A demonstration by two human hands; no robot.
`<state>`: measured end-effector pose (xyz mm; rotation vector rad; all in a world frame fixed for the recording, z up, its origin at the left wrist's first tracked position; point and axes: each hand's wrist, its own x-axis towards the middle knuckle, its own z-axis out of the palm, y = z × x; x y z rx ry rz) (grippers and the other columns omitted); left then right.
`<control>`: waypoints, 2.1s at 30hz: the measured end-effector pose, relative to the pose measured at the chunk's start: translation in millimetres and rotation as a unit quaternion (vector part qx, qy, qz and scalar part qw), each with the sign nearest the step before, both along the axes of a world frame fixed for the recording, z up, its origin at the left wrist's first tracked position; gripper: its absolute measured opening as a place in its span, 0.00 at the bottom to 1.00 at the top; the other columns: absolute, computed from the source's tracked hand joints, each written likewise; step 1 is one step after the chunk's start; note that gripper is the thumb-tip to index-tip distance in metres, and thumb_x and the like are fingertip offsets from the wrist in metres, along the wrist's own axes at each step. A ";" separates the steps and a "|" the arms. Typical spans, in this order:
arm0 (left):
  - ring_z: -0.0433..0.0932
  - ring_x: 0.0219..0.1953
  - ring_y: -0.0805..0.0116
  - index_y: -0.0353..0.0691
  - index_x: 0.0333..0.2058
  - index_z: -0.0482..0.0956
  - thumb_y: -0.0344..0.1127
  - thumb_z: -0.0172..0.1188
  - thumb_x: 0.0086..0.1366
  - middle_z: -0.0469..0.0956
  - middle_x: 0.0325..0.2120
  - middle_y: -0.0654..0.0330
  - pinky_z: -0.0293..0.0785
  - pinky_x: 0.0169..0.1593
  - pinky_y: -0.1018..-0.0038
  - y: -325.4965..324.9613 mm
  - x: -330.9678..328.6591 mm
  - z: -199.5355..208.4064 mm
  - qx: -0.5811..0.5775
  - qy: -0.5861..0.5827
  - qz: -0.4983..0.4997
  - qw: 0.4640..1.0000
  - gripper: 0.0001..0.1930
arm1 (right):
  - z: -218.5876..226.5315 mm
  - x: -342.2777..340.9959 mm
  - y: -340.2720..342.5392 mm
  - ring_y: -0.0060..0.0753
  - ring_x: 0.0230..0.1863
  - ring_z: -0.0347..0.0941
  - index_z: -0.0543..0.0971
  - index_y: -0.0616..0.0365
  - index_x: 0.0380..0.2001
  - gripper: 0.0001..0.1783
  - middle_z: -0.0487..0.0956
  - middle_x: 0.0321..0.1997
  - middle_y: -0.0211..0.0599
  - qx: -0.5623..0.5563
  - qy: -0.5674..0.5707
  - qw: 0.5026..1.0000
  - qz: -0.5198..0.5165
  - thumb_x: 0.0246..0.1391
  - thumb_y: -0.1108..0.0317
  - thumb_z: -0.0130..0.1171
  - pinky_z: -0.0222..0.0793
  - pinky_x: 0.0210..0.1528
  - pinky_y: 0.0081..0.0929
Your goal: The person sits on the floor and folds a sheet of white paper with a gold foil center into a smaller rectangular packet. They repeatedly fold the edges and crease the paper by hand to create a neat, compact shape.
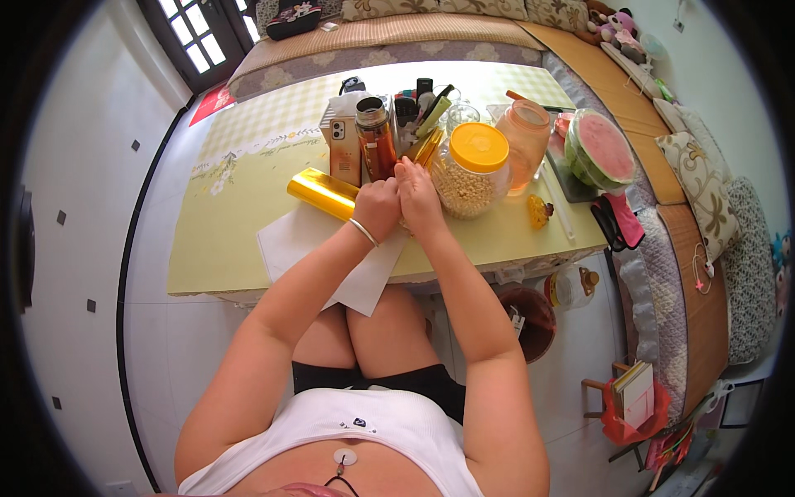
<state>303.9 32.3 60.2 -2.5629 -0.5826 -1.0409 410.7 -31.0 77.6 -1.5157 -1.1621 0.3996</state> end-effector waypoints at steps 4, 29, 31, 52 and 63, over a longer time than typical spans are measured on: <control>0.75 0.26 0.62 0.43 0.27 0.74 0.30 0.58 0.55 0.71 0.23 0.62 0.71 0.30 0.64 -0.3 4.4 -3.3 -0.031 -0.029 -0.027 0.999 0.02 | -22.5 16.9 31.8 0.69 0.72 0.52 0.70 0.75 0.59 0.44 0.61 0.67 0.75 -0.050 0.039 0.998 0.019 0.69 0.37 0.39 0.45 0.75 0.42; 0.79 0.34 0.58 0.45 0.28 0.80 0.32 0.61 0.55 0.80 0.30 0.60 0.71 0.35 0.62 -8.4 7.4 9.9 -0.055 0.038 -0.108 0.992 0.02 | -9.1 42.9 62.8 0.66 0.68 0.58 0.75 0.79 0.50 0.46 0.64 0.64 0.76 -0.194 0.028 0.979 0.057 0.65 0.34 0.45 0.52 0.71 0.43; 0.79 0.36 0.57 0.44 0.28 0.81 0.31 0.62 0.52 0.80 0.32 0.60 0.72 0.37 0.62 -17.1 -1.5 20.3 -0.081 -0.009 -0.130 0.988 0.04 | -23.8 50.7 65.3 0.70 0.69 0.57 0.75 0.78 0.51 0.46 0.65 0.63 0.77 -0.170 0.067 0.982 0.050 0.66 0.34 0.42 0.52 0.72 0.45; 0.61 0.70 0.56 0.51 0.65 0.68 0.32 0.57 0.59 0.68 0.65 0.59 0.50 0.71 0.45 42.8 -111.6 -15.7 -0.175 0.226 0.152 0.946 0.32 | 11.4 -22.4 -24.3 0.51 0.65 0.68 0.81 0.64 0.42 0.15 0.79 0.55 0.48 0.081 -0.462 0.882 0.041 0.50 0.77 0.54 0.62 0.67 0.43; 0.73 0.61 0.55 0.54 0.49 0.83 0.31 0.61 0.60 0.81 0.52 0.63 0.59 0.65 0.43 39.8 -179.6 -24.9 -0.201 0.075 0.024 0.976 0.17 | -32.9 -57.5 -82.0 0.53 0.58 0.73 0.77 0.59 0.53 0.27 0.78 0.55 0.48 0.065 -0.328 0.937 0.099 0.45 0.78 0.61 0.71 0.59 0.42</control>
